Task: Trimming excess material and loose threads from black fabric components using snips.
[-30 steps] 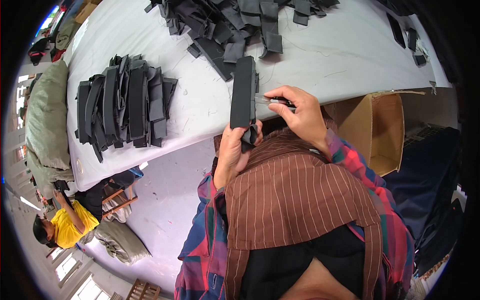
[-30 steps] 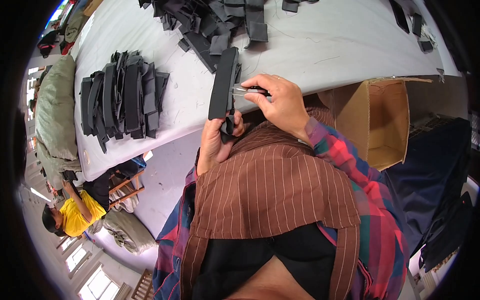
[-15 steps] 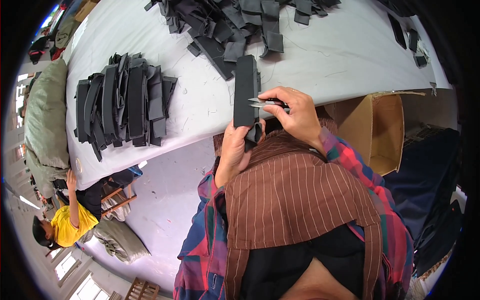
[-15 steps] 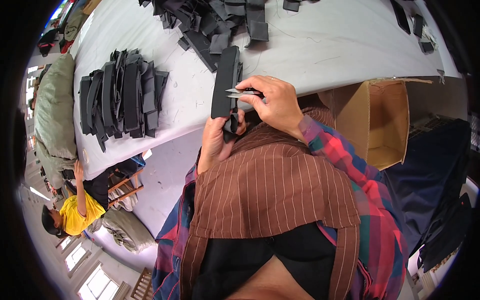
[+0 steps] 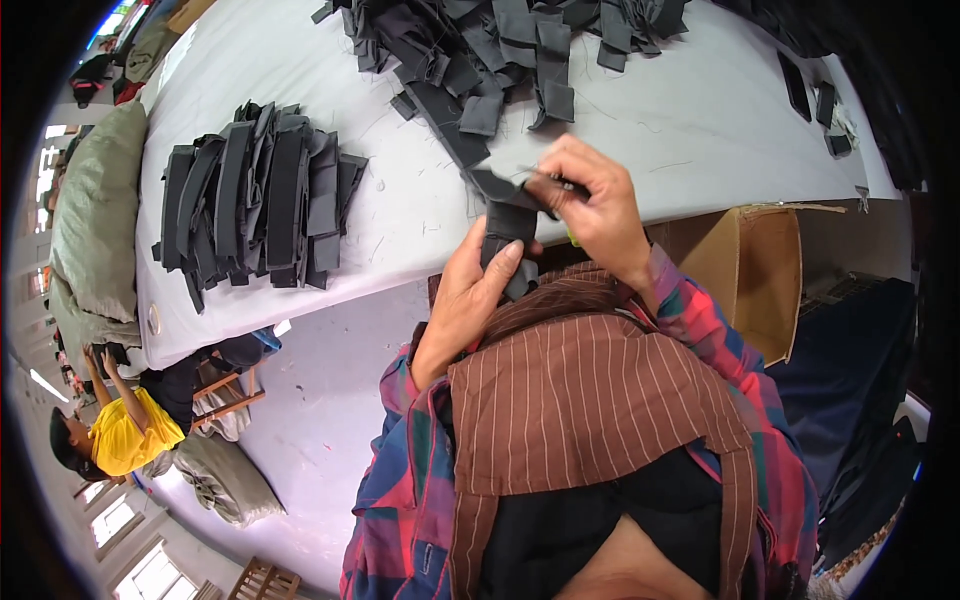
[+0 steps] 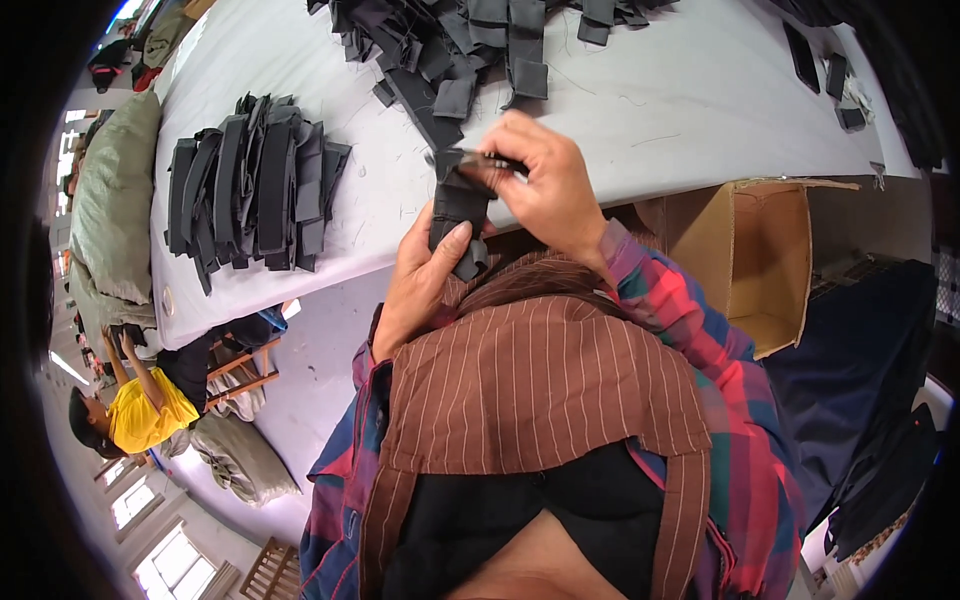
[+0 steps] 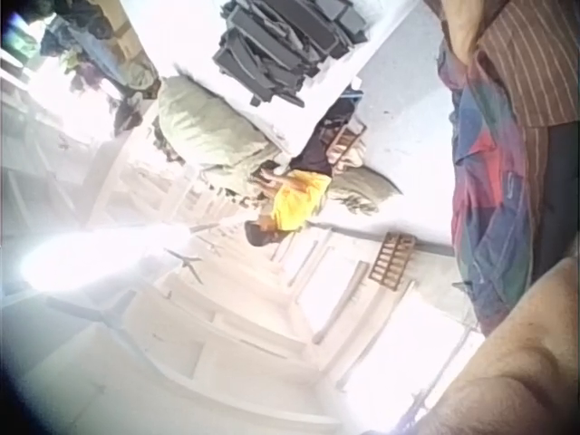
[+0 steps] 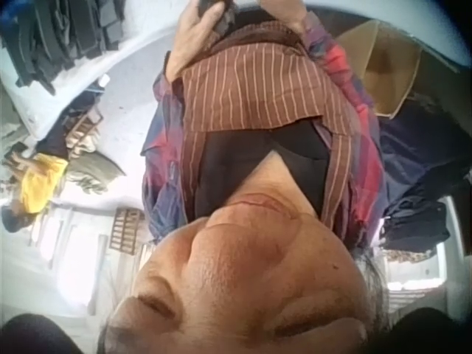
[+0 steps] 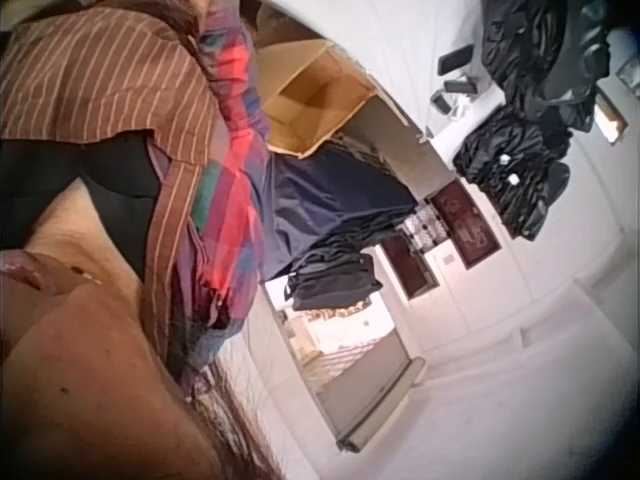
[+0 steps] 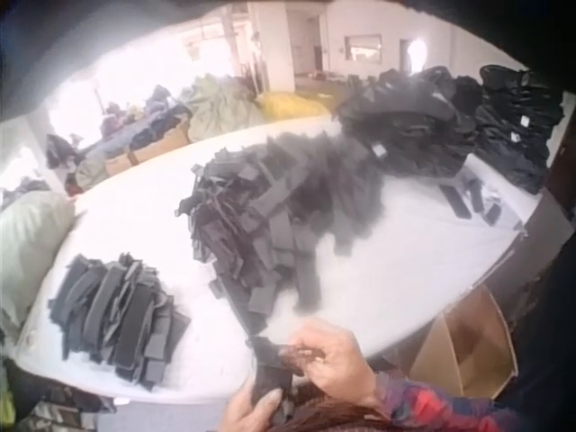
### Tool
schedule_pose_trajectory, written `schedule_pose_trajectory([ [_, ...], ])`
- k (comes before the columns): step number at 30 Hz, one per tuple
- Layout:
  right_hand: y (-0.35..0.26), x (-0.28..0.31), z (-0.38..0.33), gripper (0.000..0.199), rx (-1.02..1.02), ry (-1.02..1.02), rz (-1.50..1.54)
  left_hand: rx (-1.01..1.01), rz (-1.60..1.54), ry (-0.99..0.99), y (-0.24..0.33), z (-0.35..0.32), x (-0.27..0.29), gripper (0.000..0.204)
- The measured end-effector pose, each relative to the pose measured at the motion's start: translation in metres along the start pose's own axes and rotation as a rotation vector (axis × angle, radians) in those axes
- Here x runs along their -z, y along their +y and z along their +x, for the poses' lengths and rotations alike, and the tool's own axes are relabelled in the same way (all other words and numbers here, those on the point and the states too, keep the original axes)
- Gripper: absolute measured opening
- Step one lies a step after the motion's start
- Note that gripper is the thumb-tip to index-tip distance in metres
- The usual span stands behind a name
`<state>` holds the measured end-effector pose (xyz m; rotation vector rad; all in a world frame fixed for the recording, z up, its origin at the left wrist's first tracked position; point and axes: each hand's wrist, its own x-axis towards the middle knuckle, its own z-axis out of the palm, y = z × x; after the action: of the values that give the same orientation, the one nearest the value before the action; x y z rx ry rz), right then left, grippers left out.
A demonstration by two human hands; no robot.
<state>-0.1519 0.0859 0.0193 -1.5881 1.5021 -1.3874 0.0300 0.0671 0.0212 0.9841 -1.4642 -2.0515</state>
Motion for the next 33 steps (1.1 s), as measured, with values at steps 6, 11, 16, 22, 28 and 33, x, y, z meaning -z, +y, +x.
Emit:
schedule_pose_trajectory([
  [6,-0.004,-0.011,0.014,0.019,-0.376,0.131,0.619,-0.543,0.657,0.079,0.005,-0.003,0.020,0.028],
  [11,-0.004,-0.013,0.023,0.017,-0.557,0.116,0.828,-0.273,0.000,-0.024,0.003,0.000,0.018,0.030],
  [16,0.017,-0.009,0.027,0.015,-0.270,0.058,0.444,-0.181,-0.203,0.064,-0.016,0.003,0.020,0.028],
  [22,-0.005,0.021,0.001,0.024,-0.192,-0.022,-0.012,-0.188,-0.259,0.154,-0.019,0.005,0.028,0.027],
  [28,-0.012,0.020,-0.008,0.017,-0.047,-0.205,-0.221,-0.162,-0.330,0.149,-0.022,0.011,0.026,0.028],
  [33,-0.012,0.017,-0.008,0.014,0.103,-0.178,-0.345,-0.132,-0.314,0.141,-0.021,0.011,0.025,0.028],
])
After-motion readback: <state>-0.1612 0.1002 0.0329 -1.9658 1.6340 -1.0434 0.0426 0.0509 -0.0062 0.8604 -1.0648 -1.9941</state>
